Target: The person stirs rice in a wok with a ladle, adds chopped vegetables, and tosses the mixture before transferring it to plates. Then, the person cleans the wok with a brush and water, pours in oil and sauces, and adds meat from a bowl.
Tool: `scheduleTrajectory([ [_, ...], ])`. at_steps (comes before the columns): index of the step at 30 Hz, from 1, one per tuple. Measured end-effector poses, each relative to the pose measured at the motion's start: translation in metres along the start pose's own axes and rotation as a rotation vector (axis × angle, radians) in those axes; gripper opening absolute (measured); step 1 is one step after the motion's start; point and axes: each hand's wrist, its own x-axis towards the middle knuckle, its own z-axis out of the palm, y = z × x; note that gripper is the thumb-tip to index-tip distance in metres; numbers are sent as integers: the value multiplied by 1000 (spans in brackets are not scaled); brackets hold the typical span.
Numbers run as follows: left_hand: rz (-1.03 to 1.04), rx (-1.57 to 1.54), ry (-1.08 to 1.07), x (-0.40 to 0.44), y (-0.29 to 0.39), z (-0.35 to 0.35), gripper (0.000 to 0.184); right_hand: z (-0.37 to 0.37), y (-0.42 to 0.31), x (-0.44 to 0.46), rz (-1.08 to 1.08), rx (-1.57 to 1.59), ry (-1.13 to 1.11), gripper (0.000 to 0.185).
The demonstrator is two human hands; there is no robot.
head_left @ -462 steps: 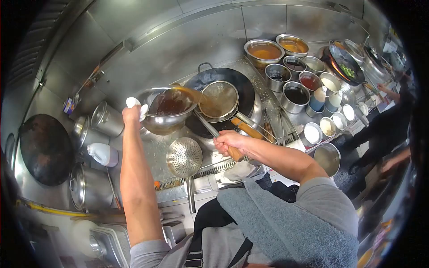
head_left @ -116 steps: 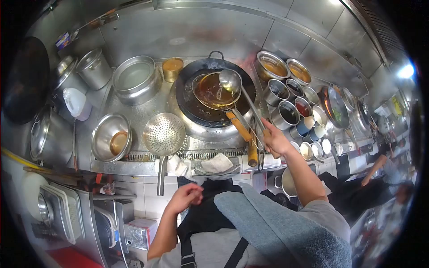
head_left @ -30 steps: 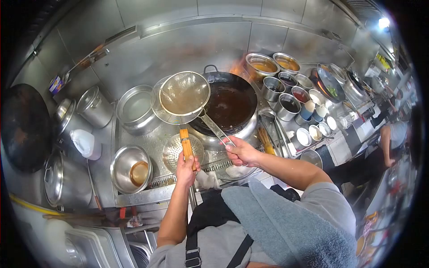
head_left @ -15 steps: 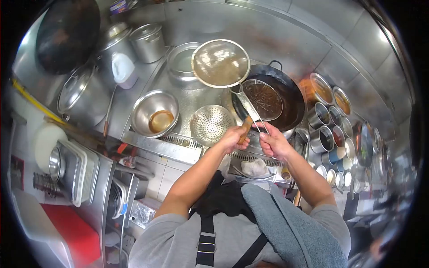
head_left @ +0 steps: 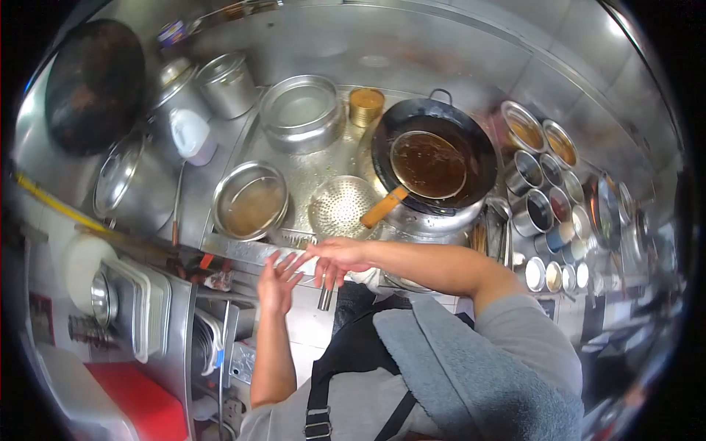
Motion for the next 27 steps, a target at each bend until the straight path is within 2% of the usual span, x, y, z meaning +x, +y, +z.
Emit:
scheduleTrajectory([
  [2,21,59,0,-2,11,-25,73,-5,-4,-9,17,-215,-274,51],
  [5,-31,78,158,-5,23,-64,74,-31,9,-67,-51,-324,-213,58],
  [7,21,187,328,-7,34,-105,63,-69,34,-125,-80,-328,-32,54],
  [8,155,389,399,-7,40,-128,50,-92,57,-159,-130,-274,89,52],
  [9,229,500,529,-21,58,-124,43,-113,84,-195,-181,-218,210,49],
  [10,330,652,576,-24,71,-138,44,-132,108,-233,-102,-345,421,47],
  [11,528,683,652,-21,77,-154,49,-135,126,-273,-3,-335,629,45],
  [12,626,807,740,-9,89,-184,50,-142,157,-303,85,-343,814,44],
  [13,699,732,732,-26,106,-125,48,-151,201,-331,180,-344,996,43],
  [15,878,627,615,-40,122,-10,43,-209,366,-368,405,-1076,1226,43],
  [16,902,608,499,-35,122,32,40,-199,386,-374,414,-1046,1258,43],
  [18,966,656,226,-13,113,102,37,-178,412,-381,457,-499,1534,54],
  [19,944,591,81,-2,100,141,35,-172,420,-381,465,-464,1564,54],
  [21,901,610,-245,26,69,204,34,-168,425,-377,-1,86,1458,69],
  [23,860,638,-452,20,37,277,33,-183,430,-378,71,-116,1453,60],
  [25,789,562,-689,13,8,333,34,-200,432,-374,171,-453,1500,53],
  [27,700,445,-917,5,-21,375,34,-152,358,-393,219,-579,1553,38],
])
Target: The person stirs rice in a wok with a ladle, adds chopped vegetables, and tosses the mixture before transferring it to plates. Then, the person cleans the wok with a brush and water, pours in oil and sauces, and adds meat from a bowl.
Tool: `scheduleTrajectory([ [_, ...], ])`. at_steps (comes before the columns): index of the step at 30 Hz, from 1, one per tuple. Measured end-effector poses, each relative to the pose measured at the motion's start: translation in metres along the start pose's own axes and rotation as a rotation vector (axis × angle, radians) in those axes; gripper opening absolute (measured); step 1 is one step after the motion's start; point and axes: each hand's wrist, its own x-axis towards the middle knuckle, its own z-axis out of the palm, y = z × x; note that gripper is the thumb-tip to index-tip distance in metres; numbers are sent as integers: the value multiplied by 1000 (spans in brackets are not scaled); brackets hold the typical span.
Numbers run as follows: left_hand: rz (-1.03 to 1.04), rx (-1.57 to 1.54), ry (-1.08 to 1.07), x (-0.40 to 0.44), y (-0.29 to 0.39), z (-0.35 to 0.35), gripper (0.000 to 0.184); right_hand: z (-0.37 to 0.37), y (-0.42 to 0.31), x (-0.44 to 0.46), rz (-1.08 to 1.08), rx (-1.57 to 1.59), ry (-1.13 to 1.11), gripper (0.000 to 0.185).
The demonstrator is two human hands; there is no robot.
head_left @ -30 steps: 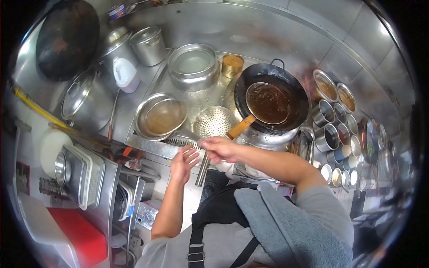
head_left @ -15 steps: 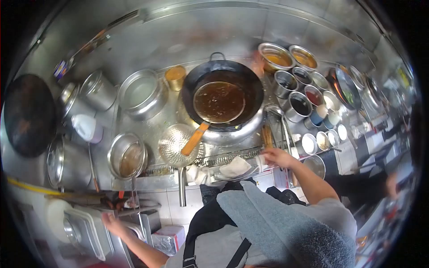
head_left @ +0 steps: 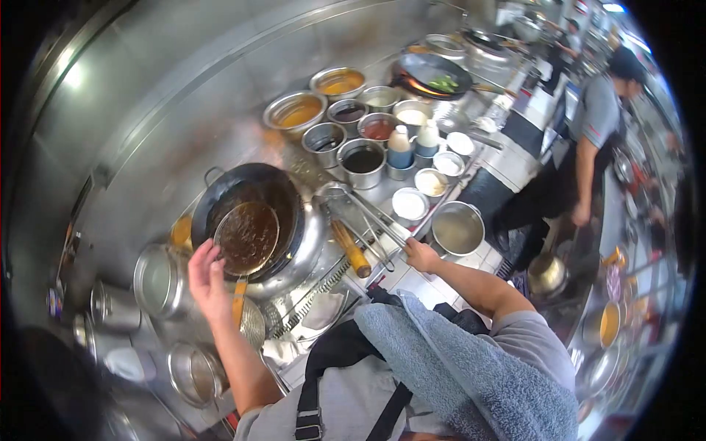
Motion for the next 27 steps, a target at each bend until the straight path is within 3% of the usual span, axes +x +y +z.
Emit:
scheduleTrajectory([
  [2,-16,-61,-121,8,-5,39,35,2,-9,-16,61,95,93,36],
  [4,-20,-122,-260,8,-18,62,36,-23,-48,-51,201,349,-4,46],
  [8,-167,-280,-465,-15,-51,86,31,6,-67,-92,40,337,238,48],
  [9,-211,-305,-498,-22,-61,90,31,10,-75,-98,42,303,268,42],
  [13,-337,-413,-685,-63,-60,92,30,27,-98,-83,59,297,268,48],
  [15,-364,-425,-749,-90,-61,86,29,62,-82,-49,-138,153,285,49],
  [16,-388,-430,-815,-102,-60,82,28,60,-104,-49,-136,153,286,49],
  [18,-407,-447,-866,-121,-54,72,28,39,-165,-54,230,183,174,49],
  [19,-434,-462,-918,-127,-51,68,28,91,-119,-15,123,30,294,50],
  [20,-433,-463,-924,-130,-48,63,28,72,-144,-24,127,31,298,50],
  [22,-466,-433,-936,-135,-40,55,29,31,-190,-30,419,233,34,49],
  [26,-386,-407,-825,-128,-28,40,32,31,-173,-28,261,132,160,49],
  [27,-394,-424,-792,-129,-34,40,32,62,-135,-15,3,102,425,52],
])
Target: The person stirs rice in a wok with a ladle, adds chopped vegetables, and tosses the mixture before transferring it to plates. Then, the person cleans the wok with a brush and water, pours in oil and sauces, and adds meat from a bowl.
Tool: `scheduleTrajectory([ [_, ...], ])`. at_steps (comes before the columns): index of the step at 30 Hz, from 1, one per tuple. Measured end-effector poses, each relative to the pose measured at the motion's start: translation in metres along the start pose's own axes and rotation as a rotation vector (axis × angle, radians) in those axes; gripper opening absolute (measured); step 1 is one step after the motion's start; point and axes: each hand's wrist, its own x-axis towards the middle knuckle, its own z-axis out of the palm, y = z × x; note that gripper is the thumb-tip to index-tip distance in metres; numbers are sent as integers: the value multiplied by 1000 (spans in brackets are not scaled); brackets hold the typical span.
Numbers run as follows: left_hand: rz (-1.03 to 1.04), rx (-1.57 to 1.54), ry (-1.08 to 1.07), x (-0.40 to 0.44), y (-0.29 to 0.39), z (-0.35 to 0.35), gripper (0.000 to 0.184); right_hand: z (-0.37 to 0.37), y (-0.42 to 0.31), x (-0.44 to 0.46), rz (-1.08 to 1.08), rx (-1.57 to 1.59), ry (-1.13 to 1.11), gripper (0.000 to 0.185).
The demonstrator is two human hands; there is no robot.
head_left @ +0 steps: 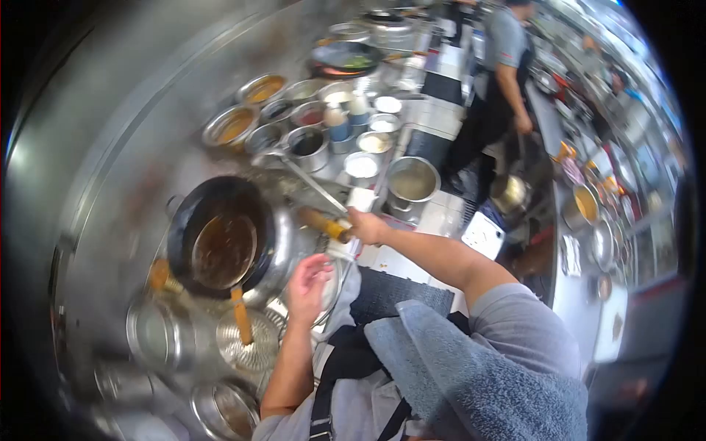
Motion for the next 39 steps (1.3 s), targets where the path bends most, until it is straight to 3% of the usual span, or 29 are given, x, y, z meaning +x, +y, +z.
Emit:
scheduleTrajectory([
  [1,-22,-12,13,2,-5,0,32,27,43,-6,-256,1,262,55],
  [3,-55,-40,3,8,-12,10,34,-53,-10,-63,256,864,-223,58],
  [5,-91,-82,-79,18,-18,35,34,-107,-32,-127,536,1494,-299,52],
  [7,-123,-113,-245,31,-34,59,31,-127,-14,-190,421,1830,-416,48],
  [10,-239,-124,-527,42,-51,108,28,-150,3,-306,334,1783,-260,43],
  [14,-366,-95,-887,56,-68,176,28,-177,-15,-455,548,1668,147,50],
  [21,-413,-5,-1179,48,-96,355,28,-182,-75,-635,639,1579,1046,51],
  [25,-529,75,-1360,13,-118,458,30,-205,-48,-710,798,1215,1397,52],
  [29,-484,163,-1648,-20,-127,556,31,-250,16,-782,1265,562,1421,58],
  [30,-478,168,-1682,-28,-129,577,31,-246,46,-806,1314,125,1330,65],
  [31,-480,164,-1685,-37,-130,596,31,-249,65,-819,1318,122,1329,65],
  [33,-435,206,-1768,-51,-131,629,30,-253,98,-835,1649,-185,1000,71],
  [34,-344,253,-1798,-57,-130,640,29,-241,118,-845,1619,-210,989,63],
  [35,-352,254,-1793,-62,-128,647,29,-250,110,-839,1619,-206,981,63],
  [37,-324,250,-1811,-66,-126,657,28,-272,82,-823,1136,1152,1443,46],
  [38,-334,247,-1798,-65,-130,659,28,-279,72,-822,889,1457,1566,35],
  [39,-362,262,-1779,-60,-136,657,28,-279,68,-820,900,1462,1549,35],
])
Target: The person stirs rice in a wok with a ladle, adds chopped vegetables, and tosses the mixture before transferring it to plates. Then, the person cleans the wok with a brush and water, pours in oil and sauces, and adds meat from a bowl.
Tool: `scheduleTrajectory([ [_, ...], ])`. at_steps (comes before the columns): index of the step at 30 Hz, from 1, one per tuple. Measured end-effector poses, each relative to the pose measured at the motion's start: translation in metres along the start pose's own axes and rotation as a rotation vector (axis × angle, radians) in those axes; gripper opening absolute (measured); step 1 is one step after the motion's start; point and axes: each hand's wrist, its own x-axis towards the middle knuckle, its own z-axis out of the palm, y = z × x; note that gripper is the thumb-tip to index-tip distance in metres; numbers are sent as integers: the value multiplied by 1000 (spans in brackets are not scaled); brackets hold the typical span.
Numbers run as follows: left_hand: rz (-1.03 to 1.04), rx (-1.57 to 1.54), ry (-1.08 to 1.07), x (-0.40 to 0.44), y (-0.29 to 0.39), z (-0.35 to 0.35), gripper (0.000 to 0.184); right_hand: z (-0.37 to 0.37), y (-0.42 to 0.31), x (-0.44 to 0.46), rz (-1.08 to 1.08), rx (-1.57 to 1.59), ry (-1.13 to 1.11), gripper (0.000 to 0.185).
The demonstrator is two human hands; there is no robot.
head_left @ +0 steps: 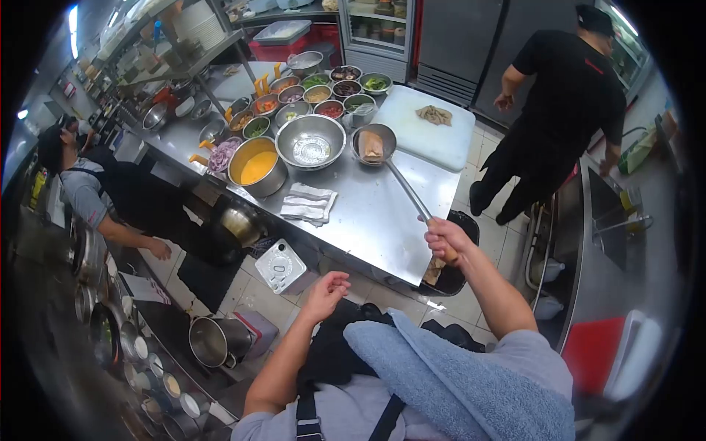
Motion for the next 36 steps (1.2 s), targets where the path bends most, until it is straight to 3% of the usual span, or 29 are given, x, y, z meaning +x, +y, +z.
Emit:
scheduleTrajectory([
  [2,-35,-22,22,-6,-19,-12,29,2,5,-7,-45,284,-143,35],
  [8,-74,94,296,-66,-96,-69,28,12,13,-22,-111,47,30,56],
  [13,-367,228,678,-199,-123,-87,25,39,6,-59,-125,-216,4,69],
  [18,-476,267,1061,-330,-119,-68,26,62,14,-37,94,-320,-354,85],
  [20,-461,183,1250,-388,-124,-60,28,114,16,-22,257,-380,-524,87],
  [22,-436,164,1469,-440,-87,-31,34,149,35,9,261,-540,-635,90],
  [24,-453,193,1705,-493,-71,10,45,196,51,38,549,-457,-756,82],
  [25,-449,227,1869,-518,-60,38,37,230,57,37,597,-537,-790,81],
  [29,-609,462,2416,-594,-35,163,33,339,106,37,885,-678,-1157,78],
  [32,-911,339,2668,-629,-32,243,27,401,159,18,985,-760,-1361,75],
  [33,-916,332,2696,-652,-53,264,27,421,175,2,1032,-792,-1399,73],
  [35,-725,-146,2836,-701,-112,288,30,453,216,-26,1070,-816,-1468,72],
  [36,-702,-147,2855,-710,-118,286,30,468,238,-41,1108,-824,-1518,71],
])
